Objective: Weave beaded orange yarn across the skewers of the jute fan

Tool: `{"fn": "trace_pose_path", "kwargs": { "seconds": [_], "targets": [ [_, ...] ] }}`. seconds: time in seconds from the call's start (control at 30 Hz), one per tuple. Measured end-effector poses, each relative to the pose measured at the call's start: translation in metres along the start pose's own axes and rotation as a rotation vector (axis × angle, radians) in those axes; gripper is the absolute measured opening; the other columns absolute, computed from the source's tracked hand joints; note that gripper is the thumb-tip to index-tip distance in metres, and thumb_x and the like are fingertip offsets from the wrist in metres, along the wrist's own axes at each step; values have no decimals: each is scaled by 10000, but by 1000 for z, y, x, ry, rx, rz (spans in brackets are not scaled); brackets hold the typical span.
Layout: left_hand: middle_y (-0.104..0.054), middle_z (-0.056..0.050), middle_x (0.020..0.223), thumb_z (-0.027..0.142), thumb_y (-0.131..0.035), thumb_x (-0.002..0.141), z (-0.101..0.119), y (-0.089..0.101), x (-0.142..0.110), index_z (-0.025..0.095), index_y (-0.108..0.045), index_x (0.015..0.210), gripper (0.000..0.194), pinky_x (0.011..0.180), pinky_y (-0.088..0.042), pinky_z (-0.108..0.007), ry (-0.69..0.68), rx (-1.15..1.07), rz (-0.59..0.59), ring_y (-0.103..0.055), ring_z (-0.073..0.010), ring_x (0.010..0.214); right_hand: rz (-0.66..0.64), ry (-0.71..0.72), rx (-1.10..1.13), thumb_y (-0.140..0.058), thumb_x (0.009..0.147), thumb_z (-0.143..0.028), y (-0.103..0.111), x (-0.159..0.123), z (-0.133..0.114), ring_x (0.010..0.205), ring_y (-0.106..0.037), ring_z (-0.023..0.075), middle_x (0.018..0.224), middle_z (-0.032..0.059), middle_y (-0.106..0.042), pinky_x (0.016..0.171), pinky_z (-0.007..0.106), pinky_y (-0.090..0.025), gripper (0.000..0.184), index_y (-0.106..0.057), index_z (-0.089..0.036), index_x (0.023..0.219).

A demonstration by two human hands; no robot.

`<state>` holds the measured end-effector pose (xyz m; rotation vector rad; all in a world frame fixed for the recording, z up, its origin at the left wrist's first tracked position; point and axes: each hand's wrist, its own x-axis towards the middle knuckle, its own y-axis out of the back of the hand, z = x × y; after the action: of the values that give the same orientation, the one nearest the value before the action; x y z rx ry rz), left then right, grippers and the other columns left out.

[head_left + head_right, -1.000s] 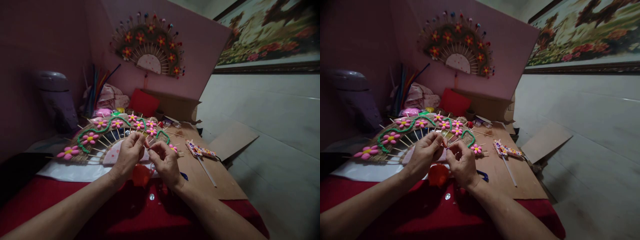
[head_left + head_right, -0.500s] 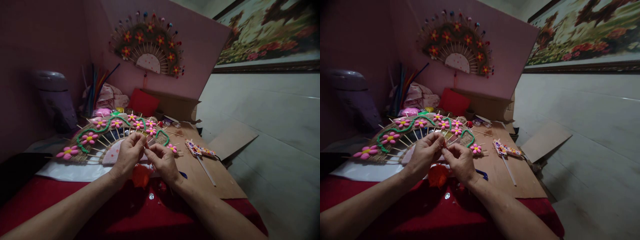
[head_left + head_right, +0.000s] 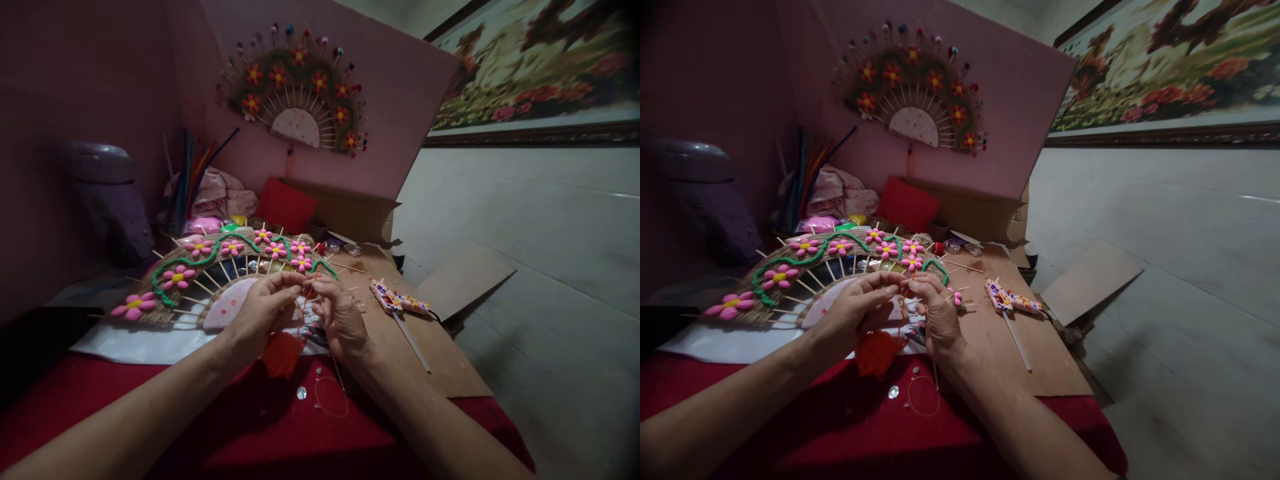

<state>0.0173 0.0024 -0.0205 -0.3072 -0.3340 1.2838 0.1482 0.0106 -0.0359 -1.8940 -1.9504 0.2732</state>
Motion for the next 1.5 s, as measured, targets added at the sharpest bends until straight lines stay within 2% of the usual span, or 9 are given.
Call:
{"fn": "trace_pose_path", "kwargs": {
  "seconds": [0.23,0.4,0.5,0.67,0.87,1.0,1.17,1.37,1.5],
  "targets": [
    [-356,89,391,264,-618,780,-1,3,1,144,-613,692,149,400,-173,-202,112,-17,-217,-157,-15,329,-72,-2,72,-619,684,-265,2,9,12,613,-553,138,795,22,-669,515,242,-431,129,-669,-196,781],
    [-482,63,468,179,-654,702,1,1,0,150,-612,756,74,395,-131,-206,171,-57,-138,-184,-1,316,-74,-54,144,-638,667,-239,1,7,8,632,-568,135,779,-1,-645,520,234,-449,121,-626,-213,784],
    [-439,73,439,210,-640,729,2,1,-1,150,-592,706,81,396,-154,-203,187,-42,-130,-177,-4,320,-49,-54,143,-665,634,-237,1,5,4,634,-551,131,757,-5,-623,516,226,-430,127,-606,-208,743],
    [-330,87,375,394,-645,761,-2,3,1,168,-479,532,362,380,-175,-205,153,2,-151,-163,-18,327,-66,-61,122,-724,609,-258,1,4,4,648,-529,116,763,-7,-617,568,225,-419,171,-631,-188,734],
    [-327,79,345,352,-634,738,1,1,1,145,-525,531,313,357,-86,-196,236,-33,-117,-163,-15,309,-92,-40,78,-762,620,-310,-1,2,2,580,-483,101,676,-20,-577,542,220,-411,213,-606,-183,690],
    [-512,29,450,248,-648,685,4,0,2,117,-604,635,147,343,-59,-174,293,-129,-67,-190,2,309,-96,-63,128,-774,617,-336,0,3,1,497,-453,93,642,-33,-546,454,214,-392,265,-570,-198,717],
    [-627,-34,587,220,-644,679,1,2,4,106,-612,620,132,322,-57,-162,339,-158,-50,-191,18,314,-65,-10,184,-773,631,-285,5,10,2,484,-426,76,636,-49,-531,435,190,-384,251,-554,-200,719],
    [-551,-7,518,221,-633,697,-1,5,6,115,-577,584,165,321,-55,-152,352,-174,-75,-171,16,327,-32,-26,207,-696,722,-265,10,13,-3,515,-466,63,745,-11,-639,449,163,-368,191,-526,-188,763],
    [-360,75,421,207,-626,706,-1,5,7,143,-488,534,230,324,-50,-152,396,-210,-83,-136,5,331,-66,-46,228,-668,737,-228,10,12,-7,465,-426,50,703,-28,-606,412,160,-314,185,-487,-191,754]
  ]
}}
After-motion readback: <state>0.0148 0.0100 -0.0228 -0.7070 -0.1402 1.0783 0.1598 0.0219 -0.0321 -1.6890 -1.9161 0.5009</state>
